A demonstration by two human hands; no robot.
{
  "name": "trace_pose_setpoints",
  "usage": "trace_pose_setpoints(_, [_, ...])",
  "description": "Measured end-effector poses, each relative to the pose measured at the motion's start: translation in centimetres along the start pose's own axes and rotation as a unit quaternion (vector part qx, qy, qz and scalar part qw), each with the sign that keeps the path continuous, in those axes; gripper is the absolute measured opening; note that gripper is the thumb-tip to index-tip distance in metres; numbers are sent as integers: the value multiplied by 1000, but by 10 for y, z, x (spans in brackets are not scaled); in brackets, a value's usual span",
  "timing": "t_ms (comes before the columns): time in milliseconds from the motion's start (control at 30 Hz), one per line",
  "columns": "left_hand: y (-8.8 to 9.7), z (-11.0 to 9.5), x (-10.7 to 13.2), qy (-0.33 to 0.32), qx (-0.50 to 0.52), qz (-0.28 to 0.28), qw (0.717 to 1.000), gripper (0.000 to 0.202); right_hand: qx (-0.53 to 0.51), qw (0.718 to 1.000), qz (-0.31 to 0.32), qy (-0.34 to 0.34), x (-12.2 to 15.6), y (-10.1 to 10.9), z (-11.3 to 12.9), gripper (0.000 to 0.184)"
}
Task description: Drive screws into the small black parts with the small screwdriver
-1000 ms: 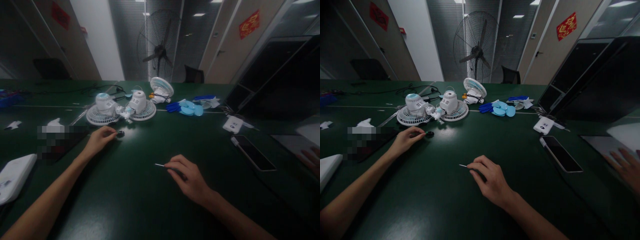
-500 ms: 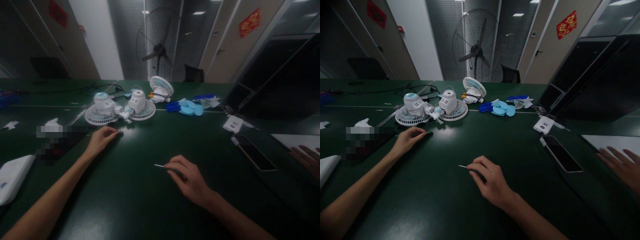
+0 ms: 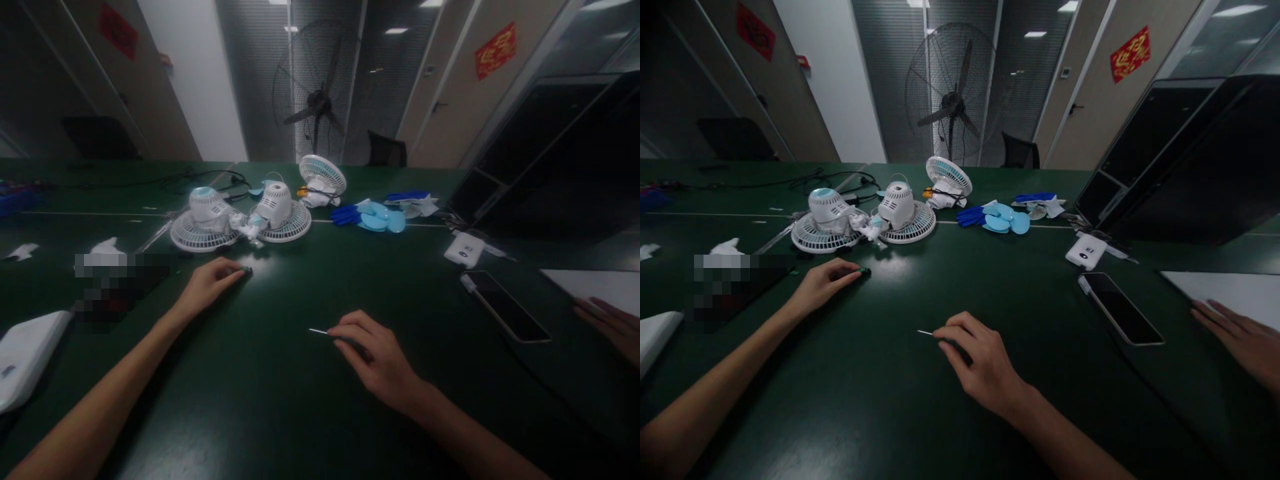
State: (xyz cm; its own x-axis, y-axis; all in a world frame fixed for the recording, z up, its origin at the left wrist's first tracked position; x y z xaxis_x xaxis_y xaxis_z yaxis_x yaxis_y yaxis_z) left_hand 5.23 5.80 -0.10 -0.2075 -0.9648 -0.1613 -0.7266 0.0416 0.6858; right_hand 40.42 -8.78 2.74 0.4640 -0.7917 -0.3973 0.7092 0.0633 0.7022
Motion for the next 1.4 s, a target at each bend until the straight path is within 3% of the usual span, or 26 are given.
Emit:
trace_pose_setpoints(200, [-74,-87,36,-102,63,199,973,26,-1,999,20,-26,0,-5,-7,38])
trace_pose_setpoints(333, [-106,-123,60,-148,53,239,958,15,-8,999,29,-31,0,-6,-6,32])
trace_pose_setpoints(633, [-108,-133,65,-190,54,243,950,12,2,999,40,-13,-1,-6,0,31])
trace_pose_setpoints(1133, [-118,-142,73,-197,54,266,942,11,66,996,55,22,0,-16,0,34])
trace_pose_setpoints(1400, [-118,-140,72,-198,63,255,944,14,16,1000,10,22,2,2,8,29])
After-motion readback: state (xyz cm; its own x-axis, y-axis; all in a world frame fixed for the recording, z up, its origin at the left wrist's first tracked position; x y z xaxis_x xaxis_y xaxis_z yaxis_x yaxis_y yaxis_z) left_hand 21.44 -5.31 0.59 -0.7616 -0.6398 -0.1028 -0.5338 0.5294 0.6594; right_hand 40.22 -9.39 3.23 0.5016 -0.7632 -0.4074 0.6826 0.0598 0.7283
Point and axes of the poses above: each hand's wrist, its own x-axis away from the middle knuckle, its own y-axis out of the back of the hand, z = x × y, the point moved 8 cm from there along -x, towards the middle knuckle, and after that the axes turned 7 degrees about x, right-handed, at the moved point
